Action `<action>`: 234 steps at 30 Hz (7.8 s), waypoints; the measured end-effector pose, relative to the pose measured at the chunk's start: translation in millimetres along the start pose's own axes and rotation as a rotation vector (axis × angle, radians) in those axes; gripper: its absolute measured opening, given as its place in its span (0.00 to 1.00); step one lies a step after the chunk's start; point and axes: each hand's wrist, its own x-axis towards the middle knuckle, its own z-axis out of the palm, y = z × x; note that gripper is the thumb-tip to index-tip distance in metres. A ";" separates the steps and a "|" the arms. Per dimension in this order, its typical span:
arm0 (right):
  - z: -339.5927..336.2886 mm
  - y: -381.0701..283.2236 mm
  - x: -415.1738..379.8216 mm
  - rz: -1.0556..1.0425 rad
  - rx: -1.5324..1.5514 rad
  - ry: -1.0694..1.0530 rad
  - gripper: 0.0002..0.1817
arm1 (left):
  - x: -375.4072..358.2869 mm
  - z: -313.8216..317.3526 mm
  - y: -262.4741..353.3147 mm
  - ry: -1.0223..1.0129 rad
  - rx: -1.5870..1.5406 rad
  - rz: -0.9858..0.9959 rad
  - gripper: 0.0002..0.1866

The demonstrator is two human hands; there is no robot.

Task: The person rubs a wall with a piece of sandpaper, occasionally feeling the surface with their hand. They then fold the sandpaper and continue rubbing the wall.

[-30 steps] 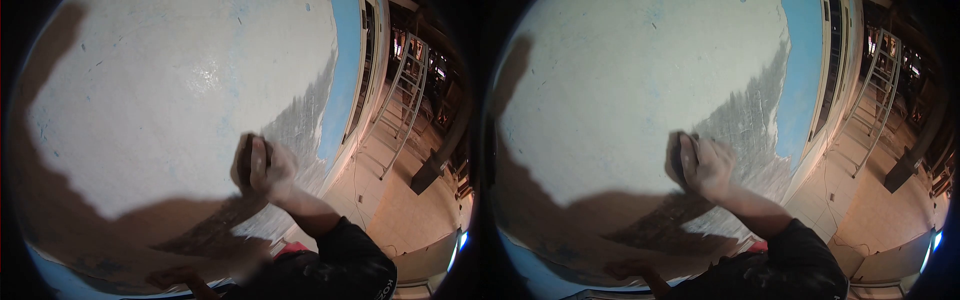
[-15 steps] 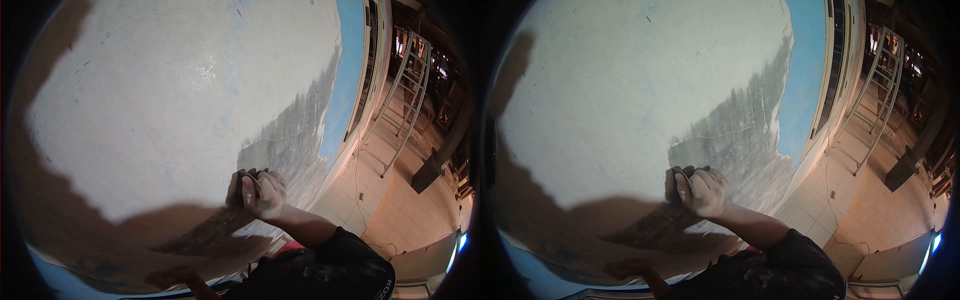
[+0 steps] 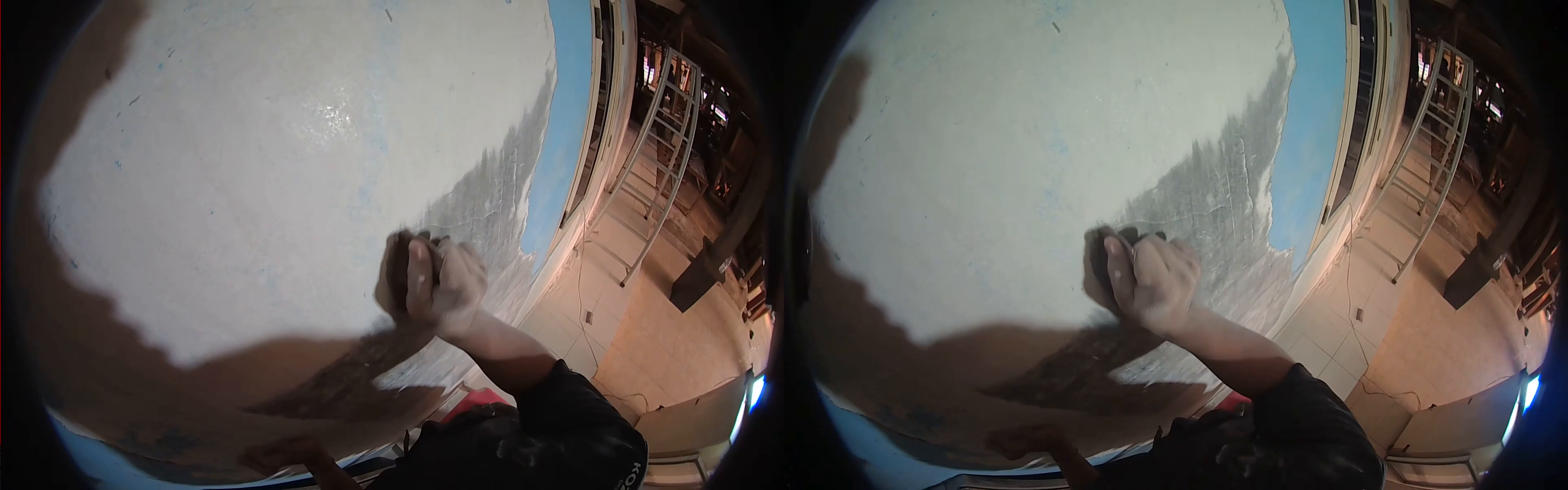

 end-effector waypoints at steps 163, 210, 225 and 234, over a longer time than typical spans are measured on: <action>-14.7 -22.4 -52.6 0.290 0.157 -0.218 0.17 | 603.8 116.9 -115.3 0.487 0.787 0.565 0.25; -11.4 -13.2 -8.8 0.082 0.066 -0.108 0.16 | 486.1 16.3 92.7 0.185 0.620 -0.012 0.24; -3.0 -8.0 25.6 0.015 0.092 -0.112 0.18 | 472.4 14.4 123.7 0.151 0.558 -0.075 0.23; -8.2 -4.1 4.3 -0.006 0.060 -0.165 0.18 | 476.0 18.0 110.6 0.173 0.643 0.035 0.22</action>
